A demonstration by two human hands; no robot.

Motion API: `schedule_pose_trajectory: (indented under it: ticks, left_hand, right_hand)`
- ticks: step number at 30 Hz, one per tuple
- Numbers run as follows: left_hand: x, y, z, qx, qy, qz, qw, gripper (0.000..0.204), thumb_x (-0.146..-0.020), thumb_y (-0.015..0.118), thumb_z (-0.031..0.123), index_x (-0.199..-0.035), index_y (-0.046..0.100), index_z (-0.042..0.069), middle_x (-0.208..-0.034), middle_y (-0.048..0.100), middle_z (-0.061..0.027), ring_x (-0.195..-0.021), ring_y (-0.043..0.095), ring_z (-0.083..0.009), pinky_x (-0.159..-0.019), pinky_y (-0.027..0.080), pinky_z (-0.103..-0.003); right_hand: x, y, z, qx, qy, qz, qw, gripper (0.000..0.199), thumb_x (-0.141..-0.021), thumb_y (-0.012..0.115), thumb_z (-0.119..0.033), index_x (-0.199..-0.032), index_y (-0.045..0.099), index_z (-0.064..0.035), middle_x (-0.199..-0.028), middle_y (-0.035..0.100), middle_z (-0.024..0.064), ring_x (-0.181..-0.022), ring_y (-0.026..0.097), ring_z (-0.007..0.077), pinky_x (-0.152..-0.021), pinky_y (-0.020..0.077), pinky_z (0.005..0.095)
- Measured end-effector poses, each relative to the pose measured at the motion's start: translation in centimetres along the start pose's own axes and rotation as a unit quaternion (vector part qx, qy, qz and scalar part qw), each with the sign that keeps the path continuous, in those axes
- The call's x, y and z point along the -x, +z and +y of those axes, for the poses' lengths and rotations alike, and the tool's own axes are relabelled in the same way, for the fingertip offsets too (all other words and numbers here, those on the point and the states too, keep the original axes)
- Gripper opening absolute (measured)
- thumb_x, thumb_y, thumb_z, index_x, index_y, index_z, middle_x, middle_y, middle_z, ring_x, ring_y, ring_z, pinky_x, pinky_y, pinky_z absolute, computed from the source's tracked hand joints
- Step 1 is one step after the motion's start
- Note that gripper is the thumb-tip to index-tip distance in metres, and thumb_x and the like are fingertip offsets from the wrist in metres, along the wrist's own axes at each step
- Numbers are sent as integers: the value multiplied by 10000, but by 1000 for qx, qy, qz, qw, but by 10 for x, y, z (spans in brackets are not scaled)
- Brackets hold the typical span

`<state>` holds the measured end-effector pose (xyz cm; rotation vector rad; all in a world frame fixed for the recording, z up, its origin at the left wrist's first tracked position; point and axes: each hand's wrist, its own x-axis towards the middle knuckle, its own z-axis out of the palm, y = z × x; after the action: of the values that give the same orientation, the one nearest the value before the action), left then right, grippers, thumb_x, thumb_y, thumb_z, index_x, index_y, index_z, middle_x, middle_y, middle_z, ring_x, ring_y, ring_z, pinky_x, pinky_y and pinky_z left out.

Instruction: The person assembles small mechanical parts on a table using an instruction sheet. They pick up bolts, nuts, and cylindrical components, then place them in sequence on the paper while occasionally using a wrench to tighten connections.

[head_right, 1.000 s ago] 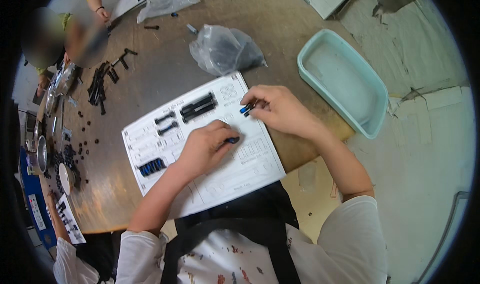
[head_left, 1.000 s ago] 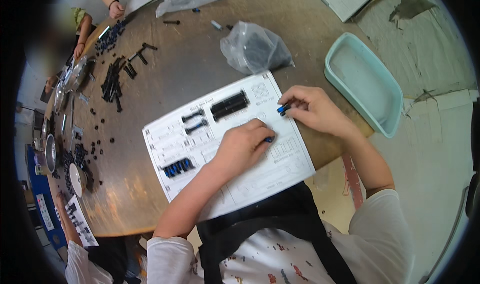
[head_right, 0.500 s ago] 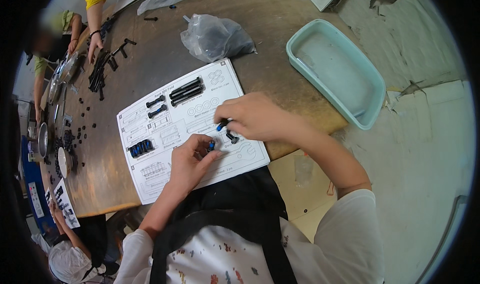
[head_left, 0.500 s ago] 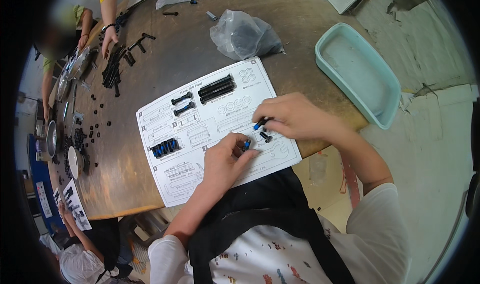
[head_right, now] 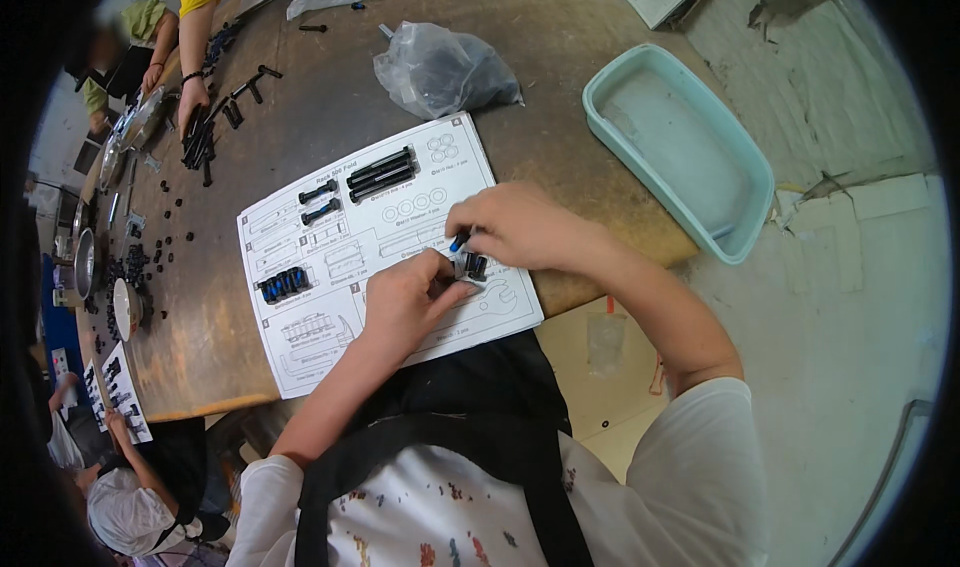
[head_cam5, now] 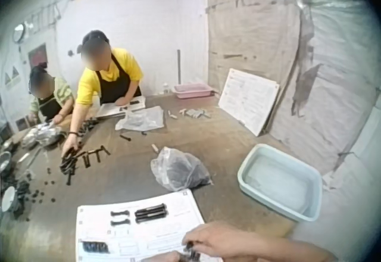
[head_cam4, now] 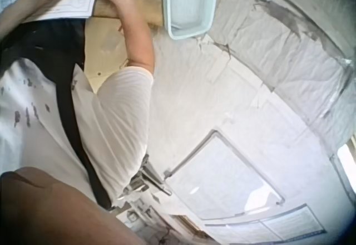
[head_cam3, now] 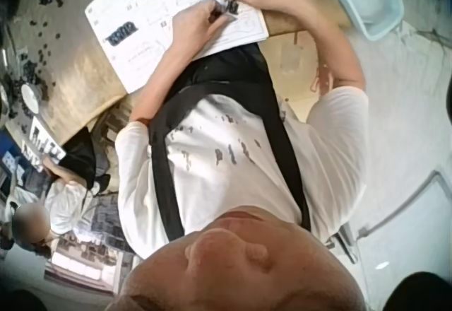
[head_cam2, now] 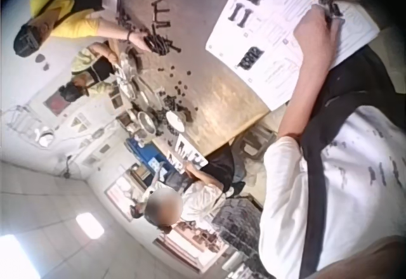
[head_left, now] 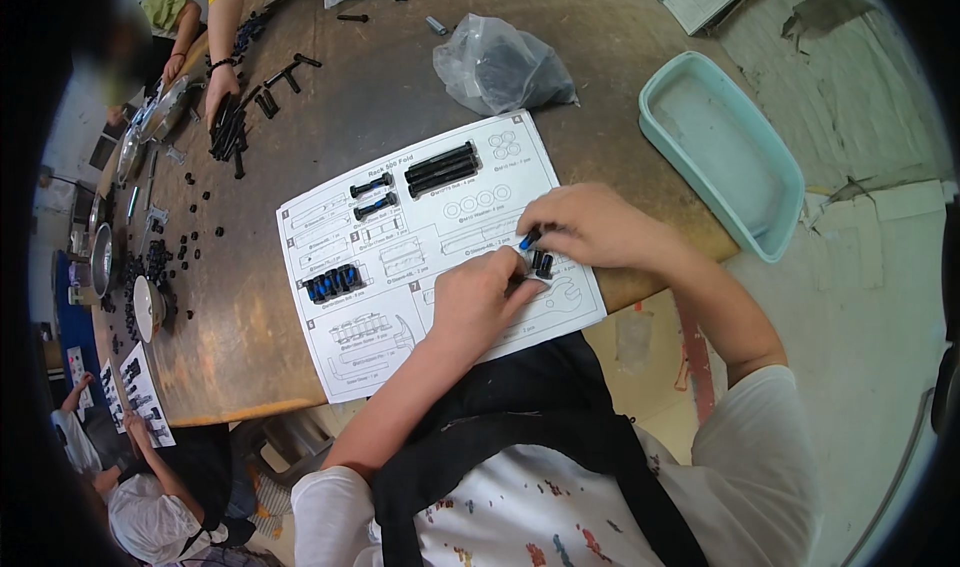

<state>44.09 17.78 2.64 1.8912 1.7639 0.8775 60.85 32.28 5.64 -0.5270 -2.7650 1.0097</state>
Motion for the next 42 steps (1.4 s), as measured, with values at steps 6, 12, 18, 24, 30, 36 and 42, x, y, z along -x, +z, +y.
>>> schedule_pose_trajectory:
  ticks: [6, 12, 18, 24, 30, 36, 42]
  left_hand:
    - [-3, 1, 2, 17, -9, -1, 1000, 324, -761, 845, 268, -873, 628, 55, -732, 668, -74, -634, 656, -185, -571, 511, -303]
    - [12, -10, -2, 181, -149, 1, 972, 353, -749, 861, 204, -942, 616, 38, -788, 654, -76, -666, 645, -173, -643, 542, -305]
    - [-2, -15, 0, 106, -69, -82, 989, 759, -750, 825, 114, -1400, 439, 57, -1074, 637, -147, -854, 643, -240, -724, 541, -351]
    - [-3, 10, -3, 112, -24, -33, 993, 725, -770, 780, 47, -1408, 436, 51, -1117, 647, -138, -799, 641, -225, -705, 541, -338]
    - [-4, 19, 2, 105, -23, 25, 994, 734, -762, 786, 33, -1409, 439, 48, -1109, 653, -126, -799, 641, -202, -670, 542, -320]
    - [1, 24, 6, 112, -50, 34, 992, 678, -774, 753, 53, -1383, 456, 12, -1098, 645, -132, -912, 641, -271, -772, 531, -376]
    - [1, 26, 2, 99, -28, 41, 994, 624, -787, 739, 53, -1357, 487, 27, -1089, 644, -143, -931, 641, -300, -780, 529, -386]
  right_hand:
    - [-1, -9, -5, -18, 5, 61, 998, 227, -806, 656, -71, -1030, 687, -46, -966, 670, 129, -877, 652, 306, -767, 513, 388]
    - [-15, 11, -12, 23, 16, -25, 999, 185, -808, 657, -139, -974, 696, -66, -974, 678, 108, -920, 646, 313, -800, 496, 425]
    - [15, 2, -24, 66, 58, 8, 996, 322, -814, 694, -196, -1104, 666, -60, -997, 649, 121, -937, 642, 335, -791, 502, 450]
    - [37, 23, -27, 56, 98, 28, 993, 396, -802, 737, -190, -1158, 603, -78, -997, 622, 109, -928, 635, 337, -778, 502, 435]
    - [36, 14, -14, 39, 67, 29, 997, 363, -800, 736, -162, -1137, 630, -82, -996, 631, 109, -920, 637, 327, -783, 505, 424]
    - [35, 20, -7, 2, 57, 51, 997, 391, -755, 773, -141, -1123, 656, -79, -931, 658, 103, -838, 658, 277, -728, 503, 375]
    - [37, 24, -5, -7, 70, 54, 996, 373, -775, 750, -138, -1132, 653, -92, -914, 663, 95, -832, 657, 281, -724, 505, 383]
